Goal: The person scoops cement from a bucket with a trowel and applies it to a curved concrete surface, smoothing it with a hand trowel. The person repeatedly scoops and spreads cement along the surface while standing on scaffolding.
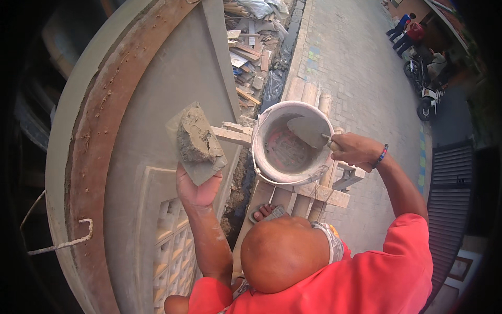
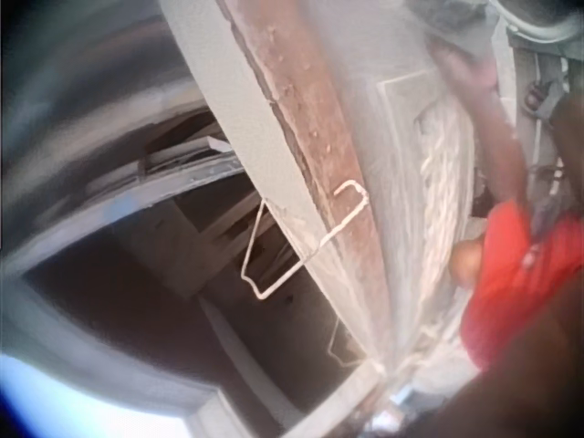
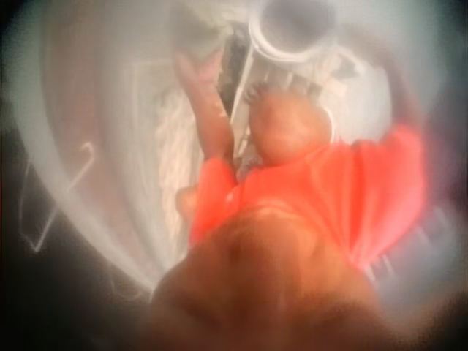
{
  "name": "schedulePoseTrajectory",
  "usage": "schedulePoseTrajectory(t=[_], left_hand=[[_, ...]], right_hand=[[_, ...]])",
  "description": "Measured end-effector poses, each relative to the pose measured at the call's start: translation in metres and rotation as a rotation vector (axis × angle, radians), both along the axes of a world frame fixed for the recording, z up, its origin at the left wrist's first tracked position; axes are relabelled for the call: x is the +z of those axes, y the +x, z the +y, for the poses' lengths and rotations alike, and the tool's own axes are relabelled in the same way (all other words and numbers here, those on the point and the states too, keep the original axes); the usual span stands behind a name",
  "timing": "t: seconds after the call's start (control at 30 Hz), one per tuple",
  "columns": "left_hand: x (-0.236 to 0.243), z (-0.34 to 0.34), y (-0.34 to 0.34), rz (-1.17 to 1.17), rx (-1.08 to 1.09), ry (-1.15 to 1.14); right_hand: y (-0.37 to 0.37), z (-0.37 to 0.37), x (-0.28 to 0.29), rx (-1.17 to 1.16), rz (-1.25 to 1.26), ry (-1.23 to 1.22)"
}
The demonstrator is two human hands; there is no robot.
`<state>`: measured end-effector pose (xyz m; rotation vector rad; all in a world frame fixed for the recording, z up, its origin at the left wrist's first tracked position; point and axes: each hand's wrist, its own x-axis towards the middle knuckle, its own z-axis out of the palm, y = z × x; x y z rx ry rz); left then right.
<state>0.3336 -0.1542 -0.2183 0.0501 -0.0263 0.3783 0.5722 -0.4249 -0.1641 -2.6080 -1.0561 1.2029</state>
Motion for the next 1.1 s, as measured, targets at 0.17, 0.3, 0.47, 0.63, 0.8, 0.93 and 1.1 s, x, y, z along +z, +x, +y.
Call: schedulePoseTrajectory(t=[0.17,0.3,0.47,0.63,0.8,0.93,1.1], left_hand=[[-0.022,-0.008,0.009,-0.005,-0.035,-0.118],[-0.025,-0.019,0.022,-0.045,-0.063,-0.083],[-0.024,-0.032,0.027,-0.063,-0.095,-0.112],[-0.019,-0.034,0.025,-0.129,-0.156,-0.188],[-0.02,-0.039,0.036,-0.014,-0.082,0.033],[-0.021,-0.036,0.033,-0.077,-0.032,0.143],[-0.013,-0.036,0.027,-0.078,0.002,0.163]], right_hand=[[0.0,0.021,-0.033,0.253,-0.062,-0.02],[0.009,0.036,-0.071,0.361,-0.177,-0.08],[0.015,0.045,-0.088,0.444,-0.261,-0.157],[0.019,0.051,-0.087,0.426,-0.235,-0.135],[0.024,0.047,-0.083,0.395,-0.187,-0.121],[0.026,0.048,-0.089,0.416,-0.163,-0.084],[-0.002,0.066,-0.062,0.498,-0.314,0.332]])
